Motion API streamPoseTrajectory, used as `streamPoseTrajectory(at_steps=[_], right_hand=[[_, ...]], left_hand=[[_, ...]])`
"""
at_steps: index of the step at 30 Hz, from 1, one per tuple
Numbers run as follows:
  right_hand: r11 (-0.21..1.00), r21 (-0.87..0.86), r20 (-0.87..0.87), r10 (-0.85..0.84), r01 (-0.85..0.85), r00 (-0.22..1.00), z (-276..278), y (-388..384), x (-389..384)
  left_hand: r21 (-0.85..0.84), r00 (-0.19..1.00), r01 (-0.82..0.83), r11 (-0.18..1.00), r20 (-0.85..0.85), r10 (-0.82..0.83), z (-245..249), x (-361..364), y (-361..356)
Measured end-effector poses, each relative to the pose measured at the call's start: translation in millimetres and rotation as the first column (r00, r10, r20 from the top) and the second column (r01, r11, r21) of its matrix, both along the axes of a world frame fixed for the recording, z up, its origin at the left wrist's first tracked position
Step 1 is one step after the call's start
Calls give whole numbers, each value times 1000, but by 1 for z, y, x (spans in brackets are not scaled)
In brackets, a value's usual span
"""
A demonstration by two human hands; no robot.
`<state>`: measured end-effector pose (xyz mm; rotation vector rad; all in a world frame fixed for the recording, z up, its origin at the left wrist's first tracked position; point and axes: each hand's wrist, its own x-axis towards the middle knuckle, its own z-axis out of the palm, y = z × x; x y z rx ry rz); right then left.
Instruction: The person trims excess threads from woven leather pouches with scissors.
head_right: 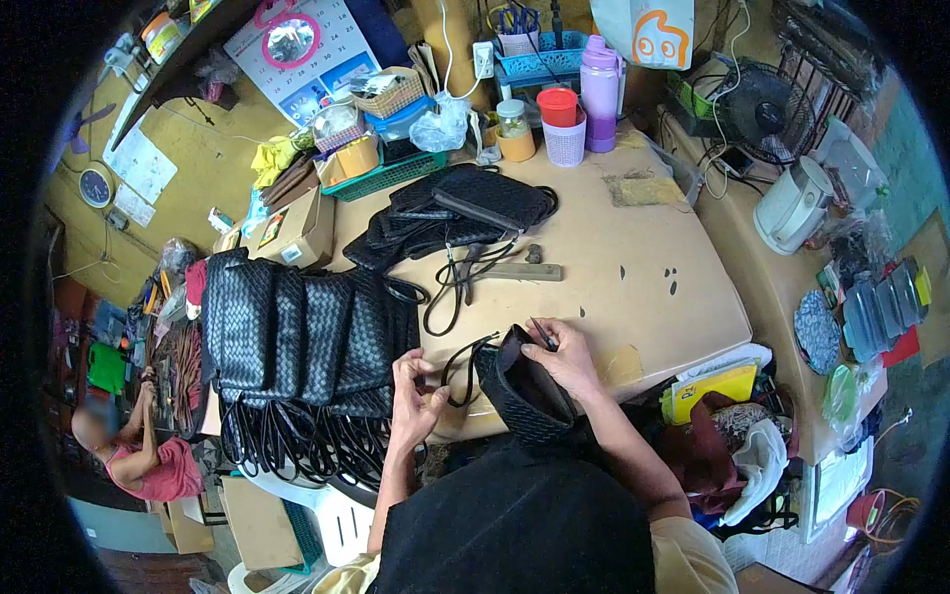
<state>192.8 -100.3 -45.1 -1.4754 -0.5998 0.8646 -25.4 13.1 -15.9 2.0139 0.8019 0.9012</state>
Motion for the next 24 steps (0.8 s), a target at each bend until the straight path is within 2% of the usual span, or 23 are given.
streamPoseTrajectory(at_steps=[1, 2, 3, 4, 5, 7, 9, 10, 11, 13, 14, 15, 17, 18, 20, 24], right_hand=[[999, -43, 66, 1, 2, 998, 0, 1, -1], [999, -44, 62, 10, -7, 998, -3, 3, -3], [1000, -23, 123, 10, -7, 992, -7, 5, -3], [1000, -2, 183, 9, -8, 983, -9, 7, -4], [1000, -1, 183, 15, -15, 983, -9, 8, -6], [999, 35, 232, 8, -17, 973, -5, 9, -13], [997, 66, 292, 26, -48, 956, 6, 10, -19], [993, 92, 349, 39, -76, 936, 11, 10, -22], [993, 95, 352, 32, -70, 935, 14, 9, -23], [996, 78, 398, -1, -32, 917, 23, 7, -27], [997, 79, 416, -14, -21, 909, 31, 5, -28], [997, 77, 415, -12, -22, 910, 41, 4, -29], [993, 91, 592, 2, -69, 806, 53, 5, -32], [993, 91, 590, 5, -73, 807, 54, 6, -35], [989, 83, 709, 29, -125, 705, 54, 5, -42], [986, 94, 763, 20, -141, 646, 58, 8, -45]], left_hand=[[-3, 1000, -7, 1000, -2, 7, 0, 0, -1], [-252, 993, 92, 963, 93, -70, 0, -1, -2], [-472, 971, 205, 858, 206, -119, 1, -2, -2], [-507, 960, 242, 827, 250, -127, 4, 4, -4], [-431, 951, 268, 862, 264, -164, 7, 13, -7], [-285, 972, 195, 938, 185, -146, 13, 36, -13], [-334, 980, 198, 921, 97, -175, 25, 50, -12], [-508, 959, 248, 825, 247, -136, 9, 54, -8], [-505, 958, 255, 824, 250, -143, 5, 53, -4], [-588, 939, 317, 745, 304, -160, 4, 47, 3], [-618, 916, 353, 703, 383, -124, 4, 46, 1], [-619, 916, 352, 702, 382, -122, 7, 45, 1], [-654, 927, 317, 687, 365, -80, 12, 40, 0], [-646, 935, 304, 700, 345, -87, 14, 38, -1], [-635, 935, 297, 713, 344, -84, 15, 32, -7], [-618, 919, 321, 718, 387, -79, 4, 31, -5]])
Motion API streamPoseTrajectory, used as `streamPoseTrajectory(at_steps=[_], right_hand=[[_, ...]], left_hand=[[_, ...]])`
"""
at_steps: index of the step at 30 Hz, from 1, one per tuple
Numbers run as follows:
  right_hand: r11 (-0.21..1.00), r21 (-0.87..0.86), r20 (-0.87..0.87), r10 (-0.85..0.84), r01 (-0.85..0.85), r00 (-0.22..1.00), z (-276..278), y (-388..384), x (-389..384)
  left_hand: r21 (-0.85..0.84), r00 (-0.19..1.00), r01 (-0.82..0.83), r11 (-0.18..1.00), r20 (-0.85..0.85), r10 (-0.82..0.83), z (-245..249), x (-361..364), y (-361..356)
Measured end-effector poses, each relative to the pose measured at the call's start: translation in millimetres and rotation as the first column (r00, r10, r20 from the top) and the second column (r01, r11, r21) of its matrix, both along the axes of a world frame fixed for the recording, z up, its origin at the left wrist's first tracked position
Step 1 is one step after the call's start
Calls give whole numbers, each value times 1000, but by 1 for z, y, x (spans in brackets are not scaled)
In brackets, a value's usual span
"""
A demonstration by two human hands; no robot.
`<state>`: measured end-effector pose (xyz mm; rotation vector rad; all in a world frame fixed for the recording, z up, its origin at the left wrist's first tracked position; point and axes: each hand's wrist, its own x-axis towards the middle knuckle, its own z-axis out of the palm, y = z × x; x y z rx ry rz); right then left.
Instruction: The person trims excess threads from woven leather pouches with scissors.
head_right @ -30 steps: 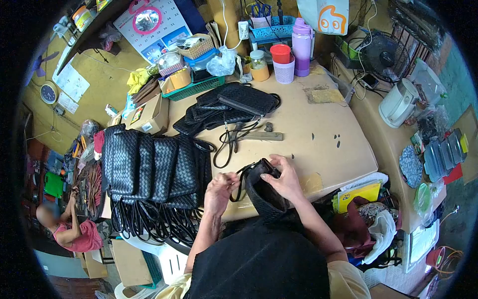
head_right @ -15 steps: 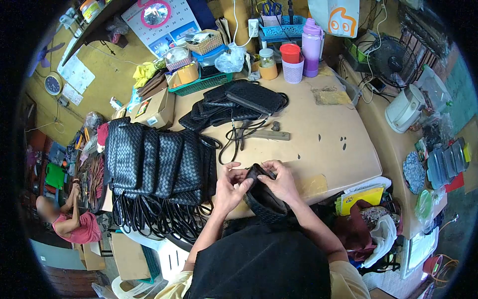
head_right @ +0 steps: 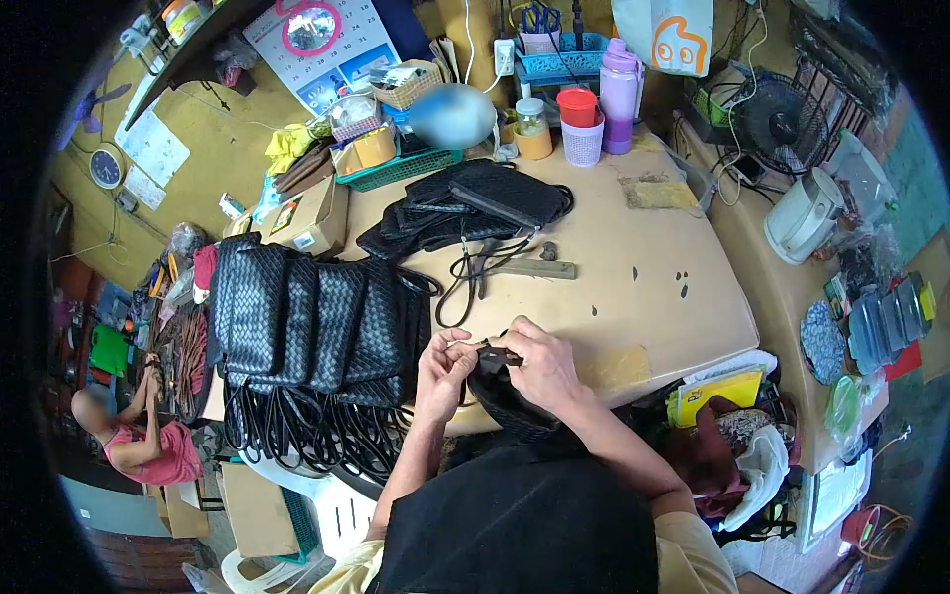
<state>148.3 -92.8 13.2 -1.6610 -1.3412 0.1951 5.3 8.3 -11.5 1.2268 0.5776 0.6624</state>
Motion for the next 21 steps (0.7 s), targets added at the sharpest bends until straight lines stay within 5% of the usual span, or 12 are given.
streamPoseTrajectory(at_steps=[3, 5, 7, 10, 12, 15, 21], right_hand=[[998, -68, -29, -6, 4, 1000, 2, 1, 4], [989, 116, -329, -50, 93, 943, -7, 12, 17], [987, 89, -472, -79, 137, 878, 5, 6, 24], [993, 60, -392, -73, 104, 917, 18, -3, 25], [993, -84, -156, -93, 81, 983, 29, -10, 14], [970, -216, -121, -143, 115, 982, 26, -10, 5], [989, -141, -153, -55, 34, 987, 12, -1, 12]], left_hand=[[-158, 996, 61, 986, 76, -50, 2, 0, -2], [-205, 993, 72, 976, 106, -51, 2, 4, 4], [-307, 987, 91, 947, 157, -43, 1, 4, 5], [-313, 979, 110, 943, 198, -48, 0, 3, 5], [-295, 978, 110, 949, 201, -51, -1, 4, 3], [-210, 982, 107, 972, 176, -70, 2, 6, -2], [-44, 993, 110, 993, 55, -107, 3, 4, -4]])
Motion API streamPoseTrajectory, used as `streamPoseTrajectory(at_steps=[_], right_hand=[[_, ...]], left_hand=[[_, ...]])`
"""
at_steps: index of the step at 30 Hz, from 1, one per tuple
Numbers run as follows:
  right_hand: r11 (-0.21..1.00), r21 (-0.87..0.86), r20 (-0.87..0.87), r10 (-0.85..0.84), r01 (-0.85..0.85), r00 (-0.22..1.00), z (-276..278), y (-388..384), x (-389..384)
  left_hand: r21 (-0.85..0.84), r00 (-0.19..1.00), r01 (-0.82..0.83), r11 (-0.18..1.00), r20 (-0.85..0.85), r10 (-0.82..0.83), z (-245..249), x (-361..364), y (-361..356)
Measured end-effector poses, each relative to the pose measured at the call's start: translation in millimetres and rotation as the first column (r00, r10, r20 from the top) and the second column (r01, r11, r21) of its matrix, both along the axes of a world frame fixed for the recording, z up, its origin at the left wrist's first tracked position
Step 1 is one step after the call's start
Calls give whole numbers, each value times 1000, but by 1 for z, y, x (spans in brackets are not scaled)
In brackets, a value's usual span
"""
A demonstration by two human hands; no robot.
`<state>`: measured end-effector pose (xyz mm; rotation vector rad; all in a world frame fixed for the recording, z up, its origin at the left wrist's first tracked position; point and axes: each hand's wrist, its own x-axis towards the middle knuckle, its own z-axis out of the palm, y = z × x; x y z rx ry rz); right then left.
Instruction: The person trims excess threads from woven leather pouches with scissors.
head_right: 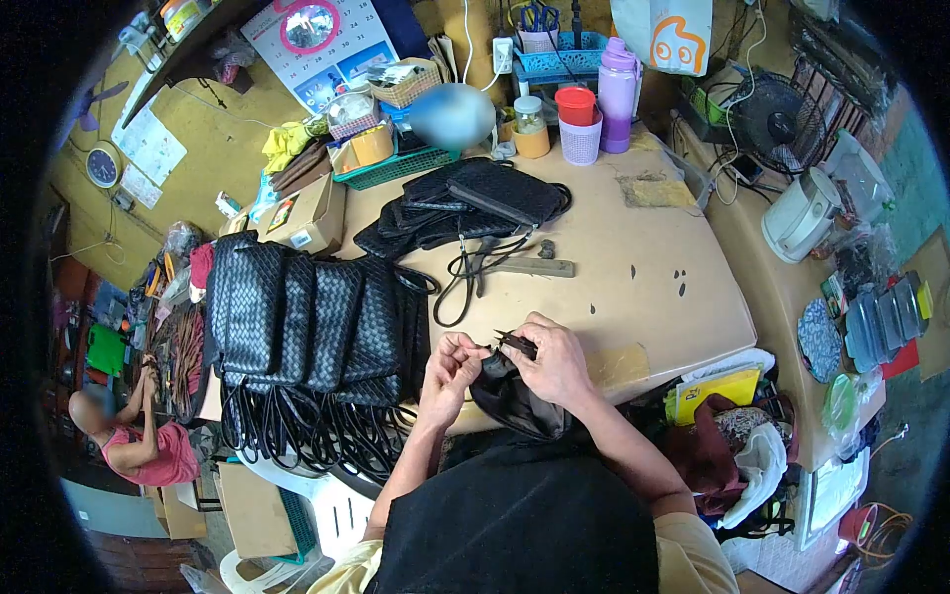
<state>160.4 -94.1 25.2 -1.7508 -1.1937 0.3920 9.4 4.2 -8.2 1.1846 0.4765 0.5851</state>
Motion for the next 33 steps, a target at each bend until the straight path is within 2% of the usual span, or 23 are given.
streamPoseTrajectory(at_steps=[2, 4, 8, 10, 11, 12, 13, 14, 15, 16, 17, 18, 20, 21, 22, 24, 25, 31, 33], right_hand=[[1000, -10, 39, 10, -10, 999, 1, 1, 0], [998, -57, 24, 12, -10, 1000, -1, 3, 0], [999, -39, -19, 12, -13, 1000, -15, 5, 7], [998, 38, -440, 65, -54, 896, -18, 4, 10], [994, 100, -607, 103, -52, 788, -15, 1, 14], [992, 105, -795, 124, -67, 594, -11, -4, 20], [989, 140, -822, 141, -44, 551, -10, -6, 27], [985, 174, -846, 160, -21, 508, -10, -8, 33], [984, 175, -845, 163, -24, 509, -15, -8, 38], [988, 152, -675, 113, -13, 729, -23, -6, 43], [991, 135, -448, 58, 3, 892, -26, -3, 47], [991, 137, -443, 64, -2, 894, -17, -1, 41], [952, 301, -204, 14, 49, 979, 19, -1, 17], [981, 191, -151, 12, 18, 989, 35, -6, 11], [981, 194, -150, 17, 12, 989, 38, -7, 12], [991, 34, 111, 126, -131, 986, 43, -8, 14], [986, 50, 199, 145, -158, 969, 52, -9, 14], [970, -23, 318, 237, -242, 918, 59, -4, 22], [966, -28, 307, 254, -258, 917, 58, -3, 25]], left_hand=[[106, 998, -59, 993, 40, 55, 6, 5, -9], [111, 995, -93, 989, 36, 90, 6, 7, -10], [90, 995, -97, 991, -4, 98, 6, 7, -5], [90, 995, -90, 992, -25, 92, 0, 4, 0], [13, 997, -78, 997, 18, 77, -6, 3, 6], [-62, 996, -61, 996, 62, 65, -10, 2, 10], [-128, 994, -54, 990, 89, 66, -12, 1, 12], [-127, 994, -55, 990, 90, 67, -13, 0, 13], [-163, 994, -49, 985, 86, 64, -12, -1, 15], [-199, 995, -44, 979, 83, 61, -12, -1, 17], [-197, 994, -47, 979, 87, 65, -10, -1, 20], [-179, 995, -39, 983, 88, 55, -8, 0, 24], [-172, 993, -2, 985, 112, 22, -4, 1, 34], [-160, 993, 10, 987, 117, 9, 2, 2, 38], [-147, 993, 22, 989, 121, -4, 9, 3, 40], [-125, 994, 34, 992, 108, -21, 19, 3, 42], [-106, 995, 52, 993, 93, -42, 23, 3, 42], [-91, 994, 82, 992, 78, -75, 32, 5, 35], [-94, 993, 88, 992, 83, -80, 32, 7, 34]])
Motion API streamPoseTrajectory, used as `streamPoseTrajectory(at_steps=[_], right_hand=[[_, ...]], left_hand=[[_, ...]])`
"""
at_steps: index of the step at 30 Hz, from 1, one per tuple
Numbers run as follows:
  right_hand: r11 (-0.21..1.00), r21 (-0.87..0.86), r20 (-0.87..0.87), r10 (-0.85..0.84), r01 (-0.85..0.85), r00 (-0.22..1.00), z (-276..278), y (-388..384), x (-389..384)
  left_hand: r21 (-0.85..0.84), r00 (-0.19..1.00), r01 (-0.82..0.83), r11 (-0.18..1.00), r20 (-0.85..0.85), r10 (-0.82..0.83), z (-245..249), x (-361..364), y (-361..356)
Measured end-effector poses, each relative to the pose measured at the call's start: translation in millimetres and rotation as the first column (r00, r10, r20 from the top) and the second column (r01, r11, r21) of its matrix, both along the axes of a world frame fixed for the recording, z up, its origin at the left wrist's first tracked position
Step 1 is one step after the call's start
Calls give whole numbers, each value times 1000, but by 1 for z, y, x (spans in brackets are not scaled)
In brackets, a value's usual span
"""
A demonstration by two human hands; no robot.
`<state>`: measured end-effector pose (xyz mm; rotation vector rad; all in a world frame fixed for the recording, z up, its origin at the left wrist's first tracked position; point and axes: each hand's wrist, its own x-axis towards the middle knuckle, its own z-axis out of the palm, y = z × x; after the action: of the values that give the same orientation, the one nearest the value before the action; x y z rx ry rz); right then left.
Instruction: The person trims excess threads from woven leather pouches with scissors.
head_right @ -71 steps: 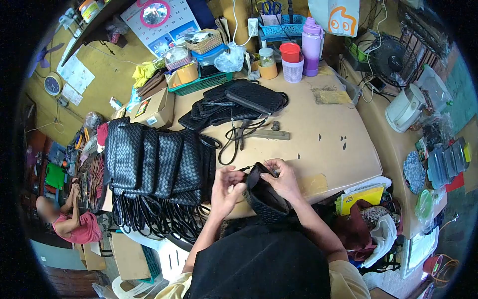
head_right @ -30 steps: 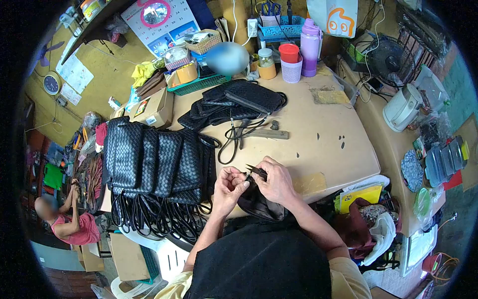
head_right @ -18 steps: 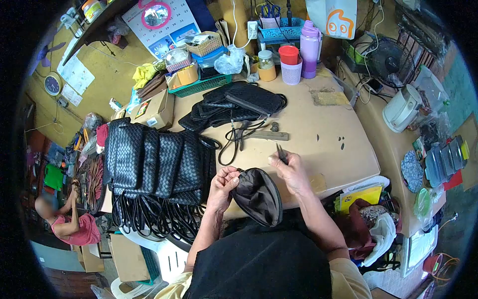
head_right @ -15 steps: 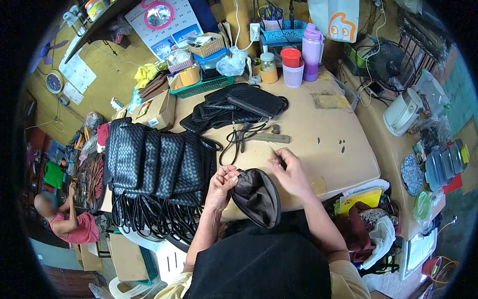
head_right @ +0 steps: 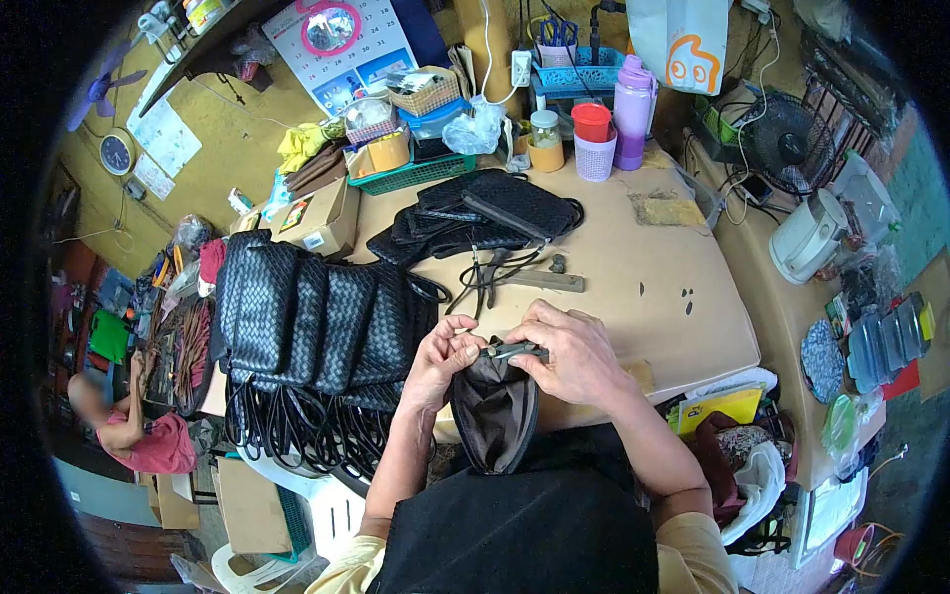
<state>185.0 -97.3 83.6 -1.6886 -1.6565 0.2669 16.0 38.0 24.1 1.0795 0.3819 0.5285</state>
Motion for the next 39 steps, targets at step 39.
streamPoseTrajectory(at_steps=[39], right_hand=[[992, 118, -149, -29, 47, 988, -55, 7, -19]], left_hand=[[-88, 988, 152, 985, 24, -150, -17, -5, -2]])
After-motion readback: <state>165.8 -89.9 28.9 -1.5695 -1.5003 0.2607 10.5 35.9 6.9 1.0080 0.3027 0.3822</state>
